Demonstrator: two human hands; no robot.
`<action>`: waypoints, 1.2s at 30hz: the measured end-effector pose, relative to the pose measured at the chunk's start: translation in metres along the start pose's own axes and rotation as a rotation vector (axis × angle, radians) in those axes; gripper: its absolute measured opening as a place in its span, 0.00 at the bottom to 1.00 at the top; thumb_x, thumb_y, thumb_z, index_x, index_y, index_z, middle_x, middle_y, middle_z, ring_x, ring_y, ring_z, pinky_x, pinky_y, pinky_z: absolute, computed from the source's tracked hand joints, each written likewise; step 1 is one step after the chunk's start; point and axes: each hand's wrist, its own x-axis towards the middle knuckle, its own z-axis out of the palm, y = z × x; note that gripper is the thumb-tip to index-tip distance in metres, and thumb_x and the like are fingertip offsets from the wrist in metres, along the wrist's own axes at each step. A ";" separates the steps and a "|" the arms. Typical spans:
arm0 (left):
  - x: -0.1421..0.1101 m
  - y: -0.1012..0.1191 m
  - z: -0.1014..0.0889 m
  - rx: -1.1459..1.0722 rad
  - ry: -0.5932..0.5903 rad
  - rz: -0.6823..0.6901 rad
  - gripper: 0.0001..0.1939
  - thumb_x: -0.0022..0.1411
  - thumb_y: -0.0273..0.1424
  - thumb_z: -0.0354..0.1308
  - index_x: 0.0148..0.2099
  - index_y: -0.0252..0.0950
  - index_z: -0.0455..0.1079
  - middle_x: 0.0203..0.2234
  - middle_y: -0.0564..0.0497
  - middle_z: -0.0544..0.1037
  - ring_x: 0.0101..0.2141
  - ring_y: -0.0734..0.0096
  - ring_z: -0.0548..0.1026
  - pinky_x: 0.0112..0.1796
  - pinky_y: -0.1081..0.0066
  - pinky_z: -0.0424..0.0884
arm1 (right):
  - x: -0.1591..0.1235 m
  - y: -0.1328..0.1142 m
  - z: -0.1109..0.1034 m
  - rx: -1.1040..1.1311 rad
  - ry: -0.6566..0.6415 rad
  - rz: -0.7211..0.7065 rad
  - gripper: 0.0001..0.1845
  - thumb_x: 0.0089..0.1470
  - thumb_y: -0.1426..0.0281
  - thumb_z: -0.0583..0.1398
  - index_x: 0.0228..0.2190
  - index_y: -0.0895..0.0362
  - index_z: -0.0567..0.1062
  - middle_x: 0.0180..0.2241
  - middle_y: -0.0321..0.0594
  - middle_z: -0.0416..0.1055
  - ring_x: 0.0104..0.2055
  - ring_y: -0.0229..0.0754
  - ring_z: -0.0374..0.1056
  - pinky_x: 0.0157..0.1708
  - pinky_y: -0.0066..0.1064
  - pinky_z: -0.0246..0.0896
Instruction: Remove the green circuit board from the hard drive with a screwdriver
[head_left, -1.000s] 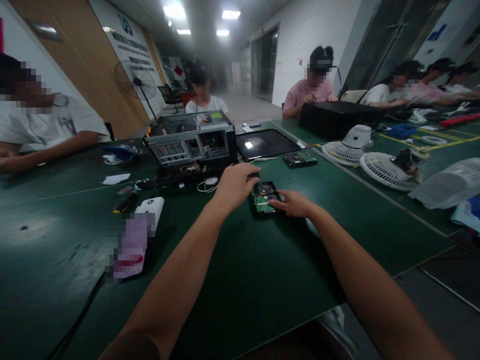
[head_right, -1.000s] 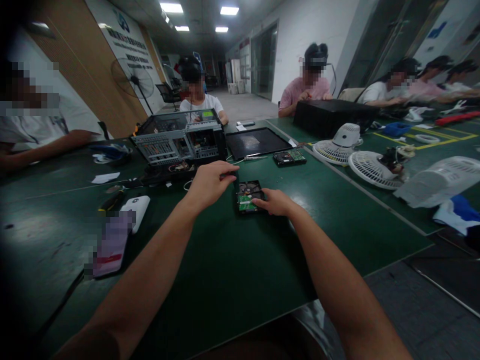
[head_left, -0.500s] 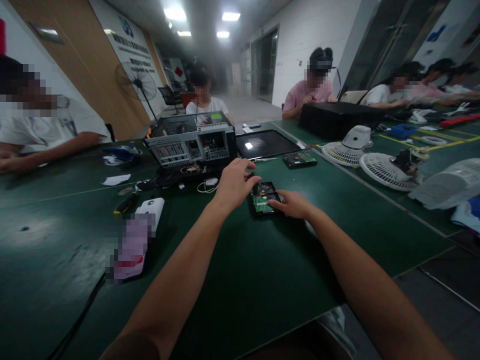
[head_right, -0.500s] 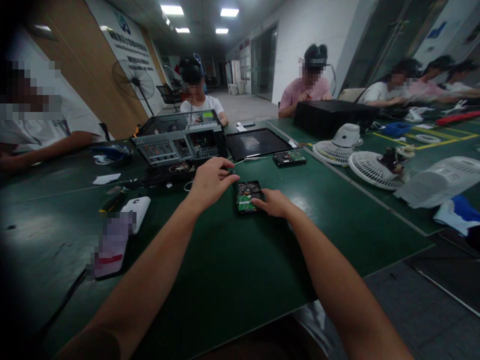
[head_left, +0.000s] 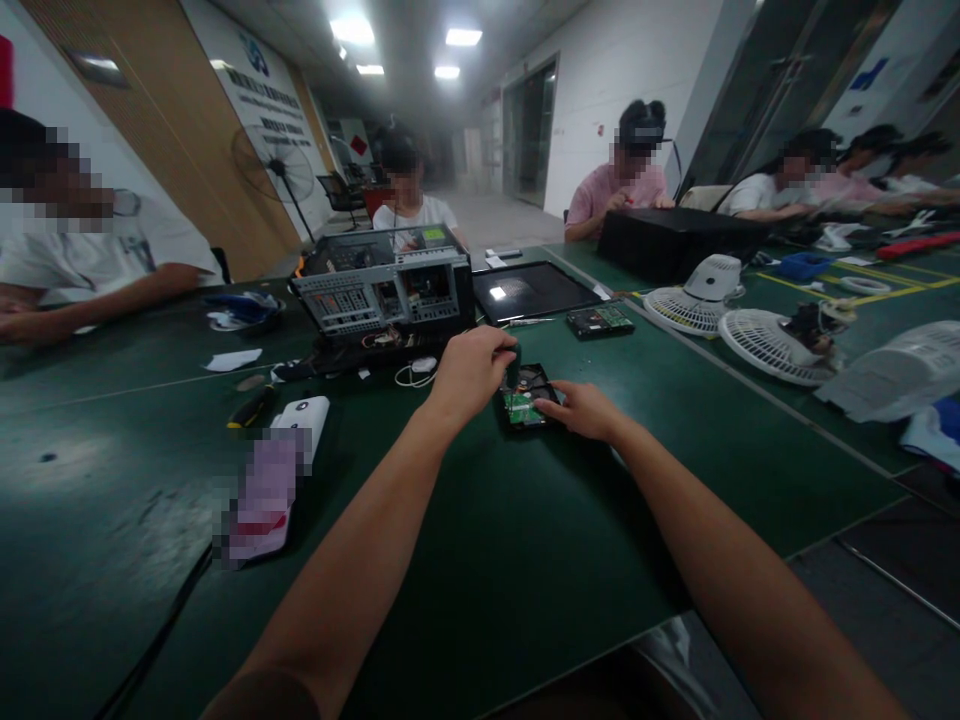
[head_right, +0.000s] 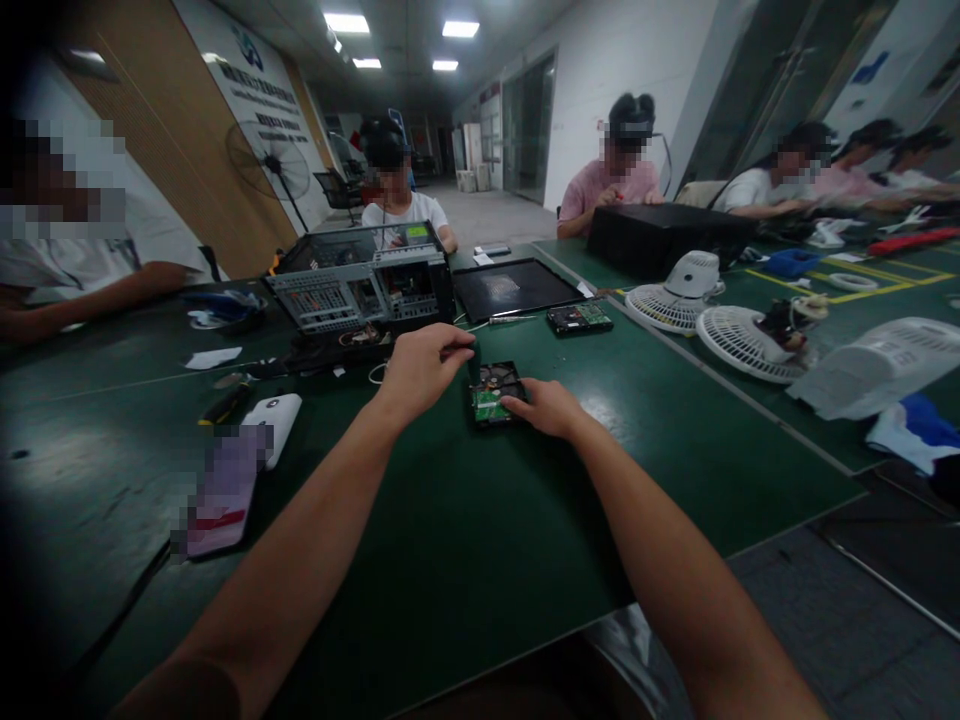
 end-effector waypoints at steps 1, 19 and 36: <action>0.000 0.001 0.001 -0.007 -0.002 -0.013 0.08 0.64 0.28 0.60 0.45 0.39 0.77 0.43 0.48 0.81 0.43 0.64 0.78 0.49 0.62 0.72 | 0.000 0.000 0.000 0.004 -0.002 -0.003 0.35 0.62 0.44 0.52 0.58 0.55 0.71 0.33 0.44 0.79 0.37 0.49 0.76 0.38 0.33 0.62; -0.002 0.005 0.003 -0.031 0.033 -0.088 0.06 0.64 0.33 0.61 0.42 0.38 0.73 0.37 0.48 0.78 0.37 0.67 0.75 0.41 0.66 0.73 | -0.002 -0.004 -0.002 -0.017 -0.009 0.015 0.35 0.62 0.43 0.52 0.57 0.55 0.72 0.34 0.45 0.79 0.36 0.48 0.75 0.37 0.32 0.62; -0.002 0.005 0.005 -0.048 0.013 -0.033 0.05 0.65 0.29 0.59 0.43 0.37 0.75 0.40 0.48 0.80 0.41 0.65 0.77 0.46 0.64 0.73 | -0.001 -0.002 -0.001 -0.001 0.001 -0.001 0.36 0.62 0.44 0.53 0.58 0.55 0.71 0.33 0.45 0.79 0.35 0.48 0.76 0.40 0.34 0.63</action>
